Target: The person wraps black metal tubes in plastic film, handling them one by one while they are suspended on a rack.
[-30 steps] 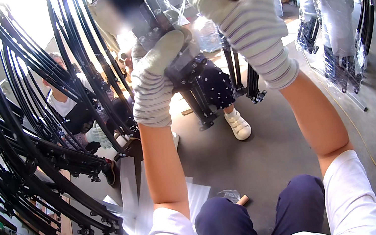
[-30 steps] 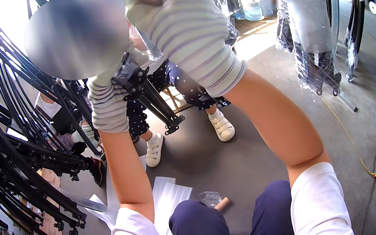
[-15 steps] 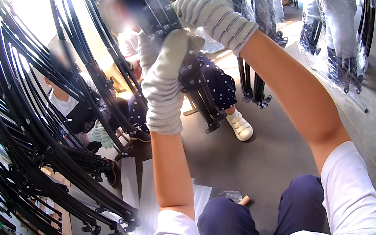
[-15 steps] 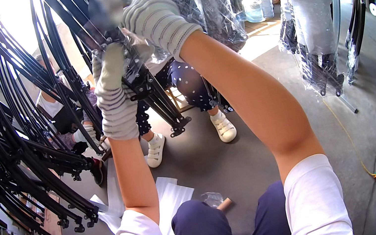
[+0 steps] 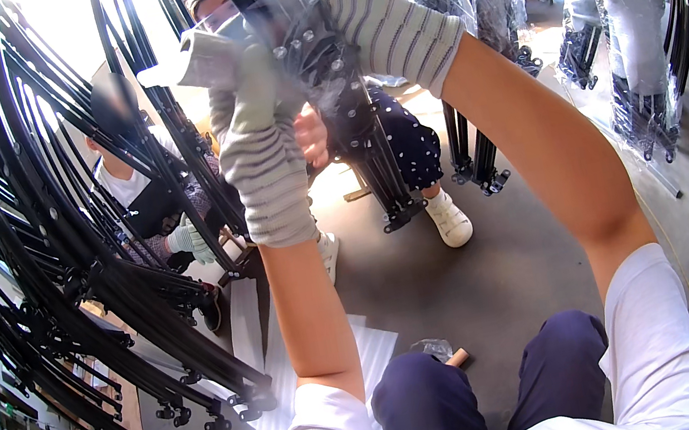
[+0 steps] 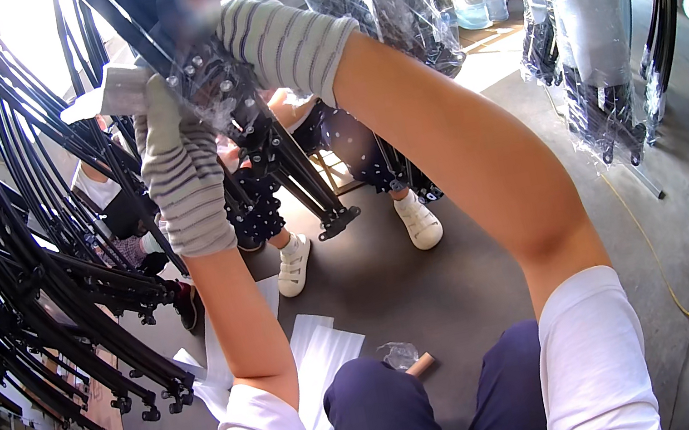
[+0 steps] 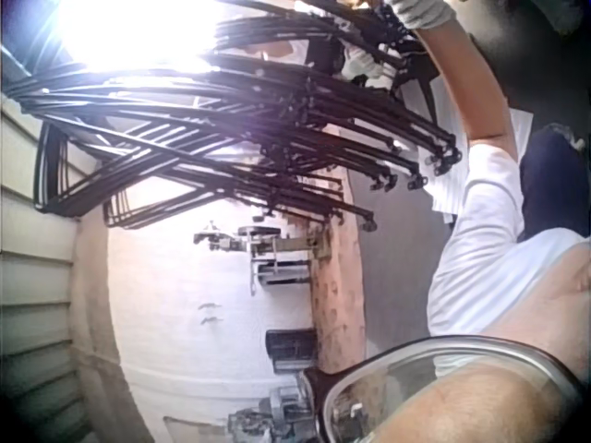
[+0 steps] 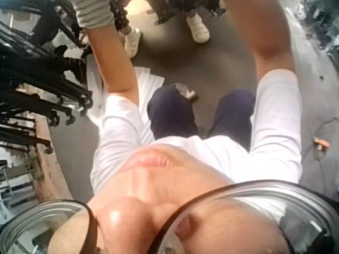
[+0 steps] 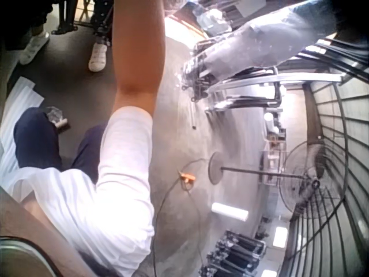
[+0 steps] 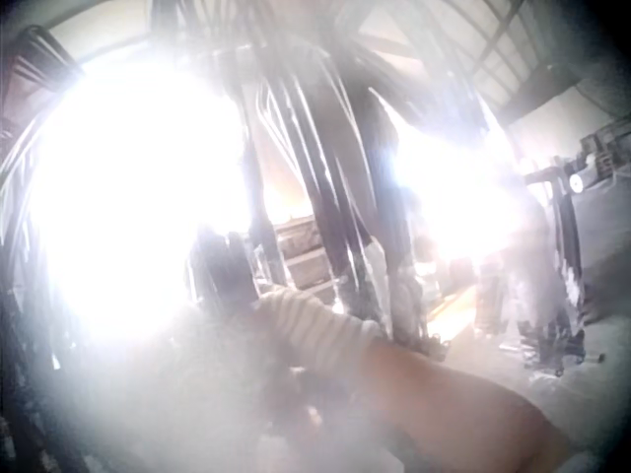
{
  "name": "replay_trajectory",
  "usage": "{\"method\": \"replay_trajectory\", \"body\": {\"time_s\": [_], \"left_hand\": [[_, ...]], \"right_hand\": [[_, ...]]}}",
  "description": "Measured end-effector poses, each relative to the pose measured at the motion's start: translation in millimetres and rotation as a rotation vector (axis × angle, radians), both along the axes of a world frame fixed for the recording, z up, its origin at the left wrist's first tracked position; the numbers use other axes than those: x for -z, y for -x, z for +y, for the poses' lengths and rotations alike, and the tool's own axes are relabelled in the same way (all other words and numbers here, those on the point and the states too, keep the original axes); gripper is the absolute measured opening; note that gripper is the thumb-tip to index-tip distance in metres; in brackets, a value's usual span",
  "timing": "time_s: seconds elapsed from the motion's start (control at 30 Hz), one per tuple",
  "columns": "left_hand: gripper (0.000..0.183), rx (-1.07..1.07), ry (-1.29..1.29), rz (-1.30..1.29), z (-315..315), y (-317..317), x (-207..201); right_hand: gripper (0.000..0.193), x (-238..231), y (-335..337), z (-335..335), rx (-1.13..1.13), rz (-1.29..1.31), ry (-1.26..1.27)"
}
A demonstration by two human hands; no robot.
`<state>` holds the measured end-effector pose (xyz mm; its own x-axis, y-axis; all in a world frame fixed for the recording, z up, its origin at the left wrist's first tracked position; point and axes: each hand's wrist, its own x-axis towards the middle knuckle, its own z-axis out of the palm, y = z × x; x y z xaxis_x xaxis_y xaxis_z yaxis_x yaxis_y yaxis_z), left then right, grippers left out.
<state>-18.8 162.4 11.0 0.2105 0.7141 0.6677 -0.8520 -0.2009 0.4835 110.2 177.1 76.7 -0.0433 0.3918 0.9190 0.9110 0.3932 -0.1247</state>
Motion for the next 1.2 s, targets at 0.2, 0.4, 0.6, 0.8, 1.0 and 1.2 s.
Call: {"method": "replay_trajectory", "body": {"time_s": [0.2, 0.4, 0.6, 0.8, 1.0, 1.2], "left_hand": [[0.04, -0.001, -0.255, -0.013, -11, 20, 12], [0.046, 0.847, -0.22, -0.114, 11, 39, 17], [0.061, 0.24, -0.367, -0.049, -4, 39, 33], [0.05, -0.088, -0.317, 0.174, -40, 49, 37], [0.03, -0.226, -0.43, 0.257, -52, 47, 41], [0.041, 0.557, -0.196, 0.218, -31, -5, 52]], "right_hand": [[0.028, 25, 12, -92, -0.237, 0.146, -0.014], [0.04, 28, 36, -113, -0.435, 0.401, 0.286], [0.045, 33, 25, -121, -0.341, 0.464, 0.26], [0.069, 75, 64, -158, -0.159, 0.008, -0.36], [0.051, 83, 88, -159, -0.639, 0.87, -0.079], [0.055, 110, 82, -166, -0.772, 1.197, -0.293]]}}
